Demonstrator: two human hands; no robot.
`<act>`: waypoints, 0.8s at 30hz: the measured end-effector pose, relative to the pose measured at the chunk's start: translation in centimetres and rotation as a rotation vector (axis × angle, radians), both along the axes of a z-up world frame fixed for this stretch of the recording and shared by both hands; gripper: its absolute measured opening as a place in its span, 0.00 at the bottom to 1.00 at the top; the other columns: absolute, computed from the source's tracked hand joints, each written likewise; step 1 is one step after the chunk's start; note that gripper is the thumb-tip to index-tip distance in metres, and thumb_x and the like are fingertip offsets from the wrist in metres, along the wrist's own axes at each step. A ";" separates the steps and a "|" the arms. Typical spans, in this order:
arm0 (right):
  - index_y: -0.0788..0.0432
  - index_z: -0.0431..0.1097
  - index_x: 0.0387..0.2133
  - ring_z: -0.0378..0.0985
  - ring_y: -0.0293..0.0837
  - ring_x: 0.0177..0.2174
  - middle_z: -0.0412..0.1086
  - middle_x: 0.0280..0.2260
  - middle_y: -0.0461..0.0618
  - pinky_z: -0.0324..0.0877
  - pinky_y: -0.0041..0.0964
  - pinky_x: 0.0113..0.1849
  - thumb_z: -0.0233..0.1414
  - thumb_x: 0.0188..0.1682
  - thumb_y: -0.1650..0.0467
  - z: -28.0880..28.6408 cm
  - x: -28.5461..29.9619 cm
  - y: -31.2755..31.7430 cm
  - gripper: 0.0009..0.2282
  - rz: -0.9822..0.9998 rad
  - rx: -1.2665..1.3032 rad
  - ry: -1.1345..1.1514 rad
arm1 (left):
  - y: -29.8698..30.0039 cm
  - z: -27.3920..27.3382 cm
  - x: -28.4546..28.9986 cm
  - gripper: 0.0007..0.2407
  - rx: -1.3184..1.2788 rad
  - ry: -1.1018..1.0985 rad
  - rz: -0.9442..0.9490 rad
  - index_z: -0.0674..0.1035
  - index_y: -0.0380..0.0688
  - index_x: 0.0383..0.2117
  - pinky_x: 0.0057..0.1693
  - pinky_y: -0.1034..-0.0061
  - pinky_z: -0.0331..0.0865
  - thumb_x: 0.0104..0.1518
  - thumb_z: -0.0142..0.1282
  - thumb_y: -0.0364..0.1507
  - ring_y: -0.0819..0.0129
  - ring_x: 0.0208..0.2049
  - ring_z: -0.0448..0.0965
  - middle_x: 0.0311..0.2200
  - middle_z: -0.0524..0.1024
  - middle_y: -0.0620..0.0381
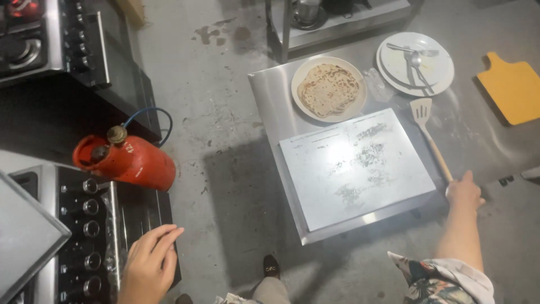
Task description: Cook flatbread on a stove and prepare new dough pieces for cooking.
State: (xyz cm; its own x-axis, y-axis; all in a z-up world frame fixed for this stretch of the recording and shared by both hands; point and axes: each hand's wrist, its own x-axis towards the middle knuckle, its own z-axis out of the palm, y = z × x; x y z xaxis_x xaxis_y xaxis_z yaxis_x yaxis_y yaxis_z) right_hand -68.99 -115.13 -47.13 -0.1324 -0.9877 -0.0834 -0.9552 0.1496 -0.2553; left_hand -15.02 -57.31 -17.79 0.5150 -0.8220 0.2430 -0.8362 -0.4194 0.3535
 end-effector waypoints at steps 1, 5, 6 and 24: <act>0.61 0.61 0.62 0.66 0.67 0.55 0.65 0.57 0.64 0.56 0.64 0.55 0.48 0.55 0.69 -0.9 -0.4 -0.6 0.22 0.022 -0.002 -0.001 | -0.5 0.1 -0.5 0.15 -0.002 -0.001 0.022 0.83 0.45 0.44 0.53 0.66 0.72 0.49 0.55 0.20 0.61 0.45 0.80 0.46 0.78 0.55; 0.60 0.70 0.56 0.73 0.67 0.50 0.70 0.51 0.67 0.61 0.63 0.52 0.49 0.59 0.66 -2.5 0.0 -1.4 0.16 0.108 -0.056 0.073 | -0.8 0.8 -1.8 0.16 0.044 0.043 -0.004 0.82 0.44 0.44 0.53 0.65 0.70 0.48 0.55 0.19 0.62 0.46 0.80 0.45 0.78 0.56; 0.61 0.72 0.53 0.73 0.68 0.48 0.70 0.50 0.68 0.64 0.62 0.49 0.50 0.58 0.65 -2.5 0.5 -1.4 0.15 0.152 -0.115 0.074 | -0.8 1.1 -1.9 0.16 0.024 0.024 -0.027 0.81 0.43 0.45 0.54 0.65 0.70 0.49 0.54 0.19 0.62 0.46 0.79 0.46 0.78 0.56; 0.69 0.69 0.43 0.68 0.44 0.32 0.67 0.29 0.55 0.65 0.38 0.34 0.55 0.60 0.71 7.5 23.1 8.7 0.09 0.799 -0.199 -0.562 | 19.7 4.1 -1.2 0.15 -0.299 0.069 0.322 0.82 0.42 0.43 0.50 0.64 0.72 0.48 0.57 0.18 0.54 0.45 0.78 0.44 0.78 0.54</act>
